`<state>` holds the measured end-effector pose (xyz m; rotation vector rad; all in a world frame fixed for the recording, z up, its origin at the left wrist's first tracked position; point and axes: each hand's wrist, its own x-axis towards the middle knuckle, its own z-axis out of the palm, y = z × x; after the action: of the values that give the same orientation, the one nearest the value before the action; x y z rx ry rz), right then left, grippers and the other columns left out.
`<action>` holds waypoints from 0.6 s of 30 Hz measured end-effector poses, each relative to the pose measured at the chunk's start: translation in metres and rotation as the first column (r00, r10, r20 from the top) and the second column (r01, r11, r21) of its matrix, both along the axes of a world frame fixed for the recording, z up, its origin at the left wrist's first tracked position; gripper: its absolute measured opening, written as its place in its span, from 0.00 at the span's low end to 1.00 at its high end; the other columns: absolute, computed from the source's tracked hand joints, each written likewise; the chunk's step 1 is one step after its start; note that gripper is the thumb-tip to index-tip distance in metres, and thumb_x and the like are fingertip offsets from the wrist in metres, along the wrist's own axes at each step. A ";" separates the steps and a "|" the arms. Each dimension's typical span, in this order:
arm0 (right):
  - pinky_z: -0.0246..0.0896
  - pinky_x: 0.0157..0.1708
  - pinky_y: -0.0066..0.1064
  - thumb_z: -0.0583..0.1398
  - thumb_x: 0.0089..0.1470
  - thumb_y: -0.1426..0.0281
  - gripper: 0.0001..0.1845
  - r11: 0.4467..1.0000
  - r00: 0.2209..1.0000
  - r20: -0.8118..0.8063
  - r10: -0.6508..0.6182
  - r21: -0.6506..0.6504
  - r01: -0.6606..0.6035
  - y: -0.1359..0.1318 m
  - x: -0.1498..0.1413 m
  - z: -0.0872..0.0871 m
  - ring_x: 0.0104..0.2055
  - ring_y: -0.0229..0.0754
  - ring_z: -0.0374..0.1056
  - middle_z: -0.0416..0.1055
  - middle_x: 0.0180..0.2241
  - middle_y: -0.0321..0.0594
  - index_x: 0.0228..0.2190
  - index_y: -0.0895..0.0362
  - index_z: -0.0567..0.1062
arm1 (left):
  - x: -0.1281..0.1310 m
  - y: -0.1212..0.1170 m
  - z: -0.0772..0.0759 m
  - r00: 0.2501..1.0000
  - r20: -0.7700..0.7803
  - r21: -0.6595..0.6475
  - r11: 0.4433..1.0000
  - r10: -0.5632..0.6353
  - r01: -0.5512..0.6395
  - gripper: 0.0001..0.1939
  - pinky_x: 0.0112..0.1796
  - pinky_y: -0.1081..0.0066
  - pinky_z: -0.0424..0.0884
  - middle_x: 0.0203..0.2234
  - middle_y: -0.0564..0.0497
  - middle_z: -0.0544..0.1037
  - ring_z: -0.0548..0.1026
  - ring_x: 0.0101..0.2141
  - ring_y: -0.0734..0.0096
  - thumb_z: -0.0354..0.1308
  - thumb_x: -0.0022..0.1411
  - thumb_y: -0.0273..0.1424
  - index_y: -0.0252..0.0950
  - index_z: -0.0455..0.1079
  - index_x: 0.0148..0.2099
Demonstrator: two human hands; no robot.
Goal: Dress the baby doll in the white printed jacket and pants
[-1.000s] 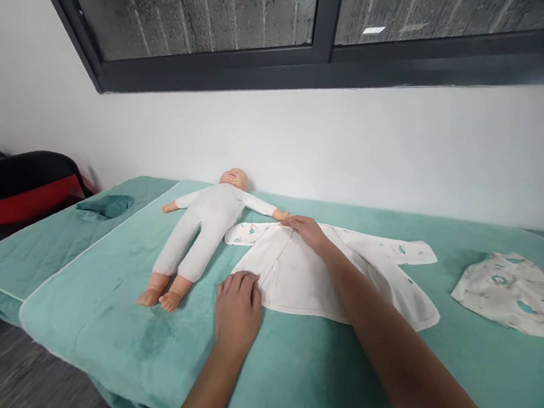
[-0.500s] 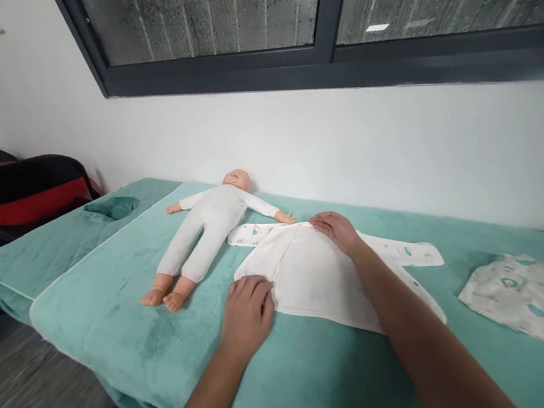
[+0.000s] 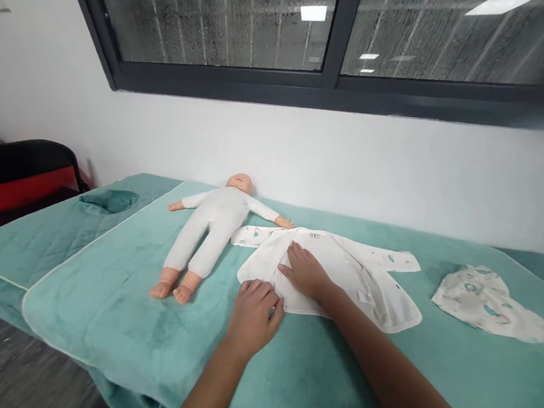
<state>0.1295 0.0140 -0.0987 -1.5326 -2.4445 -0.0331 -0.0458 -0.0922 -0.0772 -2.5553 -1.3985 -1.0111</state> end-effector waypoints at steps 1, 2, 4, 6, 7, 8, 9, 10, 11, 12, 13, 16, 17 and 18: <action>0.47 0.63 0.50 0.46 0.65 0.57 0.37 1.000 0.999 0.047 -0.009 0.021 0.008 -0.011 -0.004 0.000 0.68 0.58 0.47 0.53 0.63 0.66 0.61 0.76 0.59 | 0.000 -0.001 0.000 1.000 0.018 0.001 1.000 -0.002 0.002 0.14 0.37 0.63 0.64 0.26 0.50 0.71 0.69 0.32 0.67 0.49 0.67 0.28 0.36 0.66 0.27; 0.48 0.63 0.50 0.46 0.65 0.57 0.36 0.999 0.998 0.059 -0.009 0.034 0.007 -0.023 -0.007 -0.001 0.68 0.58 0.47 0.53 0.63 0.66 0.61 0.76 0.59 | -0.002 -0.004 0.002 0.999 0.053 0.002 1.000 -0.004 0.004 0.14 0.37 0.63 0.65 0.27 0.50 0.72 0.69 0.32 0.67 0.49 0.67 0.28 0.36 0.67 0.28; 0.49 0.63 0.50 0.46 0.65 0.57 0.36 0.999 0.999 0.030 0.023 0.041 -0.025 -0.053 -0.012 0.001 0.68 0.58 0.47 0.52 0.64 0.65 0.61 0.74 0.59 | -0.010 -0.010 0.013 0.988 0.157 0.010 1.000 0.003 -0.005 0.12 0.39 0.63 0.67 0.31 0.48 0.74 0.71 0.35 0.66 0.48 0.68 0.28 0.36 0.70 0.33; 0.51 0.63 0.48 0.47 0.64 0.55 0.35 0.996 0.994 -0.056 0.092 0.000 -0.092 -0.082 -0.014 0.008 0.68 0.55 0.47 0.52 0.65 0.60 0.62 0.69 0.59 | -0.029 -0.016 0.033 0.966 0.257 0.019 0.999 0.031 -0.037 0.10 0.44 0.63 0.69 0.40 0.46 0.75 0.73 0.42 0.65 0.49 0.68 0.29 0.36 0.72 0.41; 0.53 0.62 0.47 0.47 0.64 0.55 0.33 0.991 0.986 -0.118 0.119 -0.041 -0.125 -0.093 -0.013 0.013 0.68 0.54 0.49 0.54 0.65 0.55 0.61 0.64 0.62 | -0.043 -0.016 0.045 0.960 0.275 0.028 0.998 0.051 -0.061 0.11 0.47 0.63 0.69 0.44 0.46 0.74 0.73 0.45 0.64 0.48 0.68 0.31 0.37 0.73 0.43; 0.55 0.62 0.46 0.47 0.65 0.56 0.29 0.986 0.973 -0.194 0.127 -0.086 -0.146 -0.101 -0.013 0.020 0.66 0.51 0.52 0.58 0.63 0.49 0.60 0.58 0.66 | -0.060 -0.015 0.057 0.954 0.285 0.013 0.995 0.095 -0.103 0.12 0.49 0.62 0.69 0.47 0.46 0.74 0.73 0.47 0.63 0.48 0.68 0.32 0.38 0.73 0.45; 0.58 0.60 0.45 0.47 0.65 0.57 0.26 0.981 0.954 -0.280 0.106 -0.129 -0.147 -0.105 -0.013 0.027 0.64 0.50 0.57 0.64 0.61 0.44 0.56 0.53 0.70 | -0.079 -0.011 0.068 0.948 0.275 -0.045 0.987 0.161 -0.154 0.13 0.50 0.61 0.69 0.49 0.47 0.73 0.72 0.50 0.62 0.48 0.68 0.34 0.40 0.73 0.46; 0.60 0.58 0.45 0.46 0.65 0.57 0.24 0.977 0.928 -0.366 0.066 -0.163 -0.134 -0.104 -0.014 0.035 0.61 0.48 0.62 0.68 0.57 0.41 0.53 0.50 0.73 | -0.100 -0.006 0.077 0.941 0.260 -0.099 0.976 0.215 -0.196 0.15 0.52 0.60 0.68 0.52 0.47 0.72 0.71 0.51 0.60 0.48 0.67 0.37 0.41 0.73 0.48; 0.62 0.57 0.44 0.46 0.65 0.57 0.23 0.976 0.896 -0.444 0.014 -0.189 -0.109 -0.098 -0.018 0.042 0.58 0.48 0.66 0.72 0.54 0.39 0.50 0.48 0.75 | -0.121 0.002 0.082 0.933 0.232 -0.177 0.956 0.273 -0.236 0.16 0.53 0.58 0.67 0.55 0.47 0.69 0.70 0.53 0.57 0.48 0.66 0.40 0.42 0.72 0.50; 0.63 0.56 0.44 0.47 0.65 0.57 0.22 0.976 0.860 -0.509 -0.040 -0.205 -0.076 -0.089 -0.024 0.048 0.56 0.48 0.68 0.73 0.52 0.38 0.48 0.48 0.75 | -0.141 0.010 0.084 0.917 0.214 -0.240 0.928 0.338 -0.286 0.19 0.55 0.55 0.65 0.59 0.47 0.65 0.67 0.57 0.53 0.50 0.65 0.42 0.42 0.70 0.53; 0.63 0.56 0.45 0.47 0.64 0.56 0.22 0.977 0.827 -0.556 -0.081 -0.210 -0.045 -0.076 -0.035 0.053 0.55 0.48 0.68 0.73 0.52 0.39 0.49 0.48 0.75 | -0.159 0.019 0.083 0.893 0.212 -0.295 0.897 0.397 -0.328 0.23 0.58 0.51 0.61 0.63 0.46 0.60 0.62 0.60 0.49 0.51 0.63 0.44 0.41 0.68 0.57; 0.56 0.61 0.47 0.50 0.62 0.54 0.28 0.988 0.801 -0.596 -0.047 -0.147 -0.051 -0.028 -0.084 0.059 0.62 0.50 0.60 0.64 0.60 0.44 0.59 0.53 0.65 | -0.193 0.041 0.065 0.878 0.263 -0.473 0.847 0.400 -0.244 0.30 0.61 0.50 0.55 0.63 0.42 0.61 0.56 0.63 0.44 0.54 0.60 0.46 0.38 0.64 0.61; 0.52 0.63 0.47 0.50 0.62 0.54 0.31 0.991 0.814 -0.580 0.025 -0.095 -0.099 -0.011 -0.104 0.058 0.65 0.50 0.54 0.59 0.63 0.46 0.61 0.56 0.61 | -0.196 0.047 0.058 0.880 0.277 -0.504 0.838 0.386 -0.209 0.31 0.61 0.52 0.56 0.63 0.43 0.63 0.58 0.63 0.46 0.53 0.61 0.46 0.39 0.62 0.63; 0.47 0.65 0.47 0.49 0.63 0.54 0.33 0.988 0.832 -0.545 0.104 -0.037 -0.147 0.006 -0.124 0.058 0.68 0.50 0.48 0.53 0.66 0.48 0.63 0.59 0.58 | -0.197 0.053 0.053 0.877 0.302 -0.533 0.829 0.374 -0.170 0.31 0.60 0.54 0.58 0.61 0.44 0.65 0.61 0.62 0.48 0.51 0.62 0.47 0.40 0.60 0.64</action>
<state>0.0052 0.0196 -0.0409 -1.1893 -2.0888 0.4648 -0.2430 -0.0391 -0.0246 -2.4014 -2.3395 -1.3062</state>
